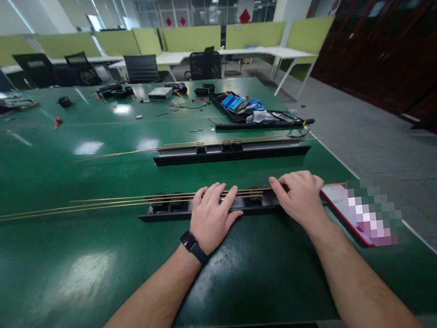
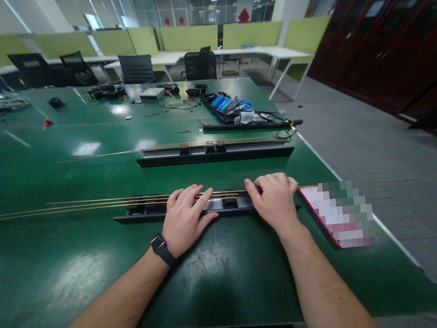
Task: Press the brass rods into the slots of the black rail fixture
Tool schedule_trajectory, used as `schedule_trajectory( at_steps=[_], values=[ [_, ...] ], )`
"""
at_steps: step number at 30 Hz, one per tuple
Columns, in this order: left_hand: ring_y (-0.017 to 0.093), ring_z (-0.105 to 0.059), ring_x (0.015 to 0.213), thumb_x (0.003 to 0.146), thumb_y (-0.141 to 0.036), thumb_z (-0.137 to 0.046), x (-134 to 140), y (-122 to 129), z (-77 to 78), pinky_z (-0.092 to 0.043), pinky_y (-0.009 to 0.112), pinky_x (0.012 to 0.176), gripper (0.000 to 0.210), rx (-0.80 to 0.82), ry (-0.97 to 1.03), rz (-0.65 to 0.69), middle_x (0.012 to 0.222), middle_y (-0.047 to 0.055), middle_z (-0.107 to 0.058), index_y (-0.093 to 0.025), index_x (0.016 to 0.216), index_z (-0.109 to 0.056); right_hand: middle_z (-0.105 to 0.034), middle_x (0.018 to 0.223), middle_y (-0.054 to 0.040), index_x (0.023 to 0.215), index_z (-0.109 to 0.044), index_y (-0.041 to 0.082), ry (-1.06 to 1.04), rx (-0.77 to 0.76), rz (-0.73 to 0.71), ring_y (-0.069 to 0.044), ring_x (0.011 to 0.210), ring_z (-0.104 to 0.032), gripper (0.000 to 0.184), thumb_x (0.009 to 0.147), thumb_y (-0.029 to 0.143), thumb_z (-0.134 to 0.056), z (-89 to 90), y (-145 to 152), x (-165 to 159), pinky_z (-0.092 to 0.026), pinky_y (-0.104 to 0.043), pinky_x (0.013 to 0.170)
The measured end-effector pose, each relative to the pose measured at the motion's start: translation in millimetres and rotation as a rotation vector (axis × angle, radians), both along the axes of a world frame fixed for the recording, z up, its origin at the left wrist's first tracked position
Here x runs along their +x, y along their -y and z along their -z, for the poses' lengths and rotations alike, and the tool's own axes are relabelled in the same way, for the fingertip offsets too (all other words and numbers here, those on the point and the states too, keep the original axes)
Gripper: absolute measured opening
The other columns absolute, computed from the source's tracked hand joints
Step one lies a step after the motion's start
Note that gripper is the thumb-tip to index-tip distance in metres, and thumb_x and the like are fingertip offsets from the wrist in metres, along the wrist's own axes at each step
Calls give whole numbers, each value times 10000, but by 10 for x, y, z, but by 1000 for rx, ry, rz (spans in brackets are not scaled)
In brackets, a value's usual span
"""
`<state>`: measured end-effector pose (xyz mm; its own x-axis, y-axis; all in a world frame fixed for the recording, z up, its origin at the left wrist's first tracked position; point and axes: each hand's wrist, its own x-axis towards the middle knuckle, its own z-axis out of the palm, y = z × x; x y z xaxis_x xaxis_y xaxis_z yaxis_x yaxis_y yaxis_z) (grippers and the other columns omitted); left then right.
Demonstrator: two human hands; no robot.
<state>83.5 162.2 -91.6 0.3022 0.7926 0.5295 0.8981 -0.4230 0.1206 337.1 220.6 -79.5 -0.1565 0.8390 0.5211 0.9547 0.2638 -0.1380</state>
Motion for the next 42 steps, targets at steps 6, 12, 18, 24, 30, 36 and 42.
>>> schedule_trajectory(
  at_steps=[6, 12, 18, 24, 30, 36, 42],
  values=[
    [297, -557, 1356, 963, -501, -630, -5, -2, -2, -380, 513, 1144, 533, -7, -13, -1, 1416, 117, -639, -261, 1436, -574, -707, 799, -51, 687, -623, 207, 67, 6, -8, -237, 953, -522, 466, 1033, 483, -477, 27, -14, -6, -225, -425, 886],
    [307, -559, 1354, 951, -500, -648, -4, -3, 8, -384, 517, 1142, 548, 0, -5, -2, 1415, 133, -639, -253, 1436, -576, -688, 763, -64, 586, -546, 199, 91, -1, 95, -231, 920, -492, 517, 1036, 436, -451, 0, -41, 65, -214, -419, 844],
    [300, -553, 1359, 964, -505, -629, -5, 4, -4, -375, 509, 1150, 543, -13, -8, -5, 1421, 128, -635, -250, 1439, -571, -703, 803, -54, 697, -603, 214, -2, -36, -7, -236, 932, -512, 463, 1029, 504, -463, -13, -6, 13, -225, -418, 884],
    [302, -554, 1357, 959, -497, -639, -2, 2, -6, -379, 511, 1143, 542, -7, -5, 0, 1422, 132, -637, -250, 1438, -577, -702, 787, -62, 684, -607, 211, 24, -4, -9, -235, 914, -494, 462, 1022, 495, -470, -2, -15, 28, -226, -421, 862],
    [300, -548, 1364, 959, -497, -639, -4, 2, -6, -369, 503, 1151, 553, -22, -6, -5, 1430, 131, -631, -250, 1447, -563, -691, 772, -79, 596, -562, 198, 67, 13, 76, -239, 915, -488, 530, 1033, 472, -438, -4, -33, 74, -221, -427, 840],
    [295, -544, 1368, 971, -505, -617, -2, 3, -11, -363, 502, 1152, 547, -19, -11, -1, 1431, 127, -628, -247, 1450, -559, -717, 829, -67, 747, -648, 211, 18, -21, -41, -243, 954, -522, 455, 1028, 516, -460, -2, -7, 18, -232, -425, 884],
    [304, -552, 1357, 968, -503, -622, -4, 0, -5, -369, 505, 1145, 550, -12, -9, 0, 1422, 135, -634, -238, 1447, -565, -681, 754, -78, 598, -547, 199, 72, 31, 56, -231, 897, -496, 508, 1033, 438, -438, -1, -27, 47, -228, -419, 835]
  ],
)
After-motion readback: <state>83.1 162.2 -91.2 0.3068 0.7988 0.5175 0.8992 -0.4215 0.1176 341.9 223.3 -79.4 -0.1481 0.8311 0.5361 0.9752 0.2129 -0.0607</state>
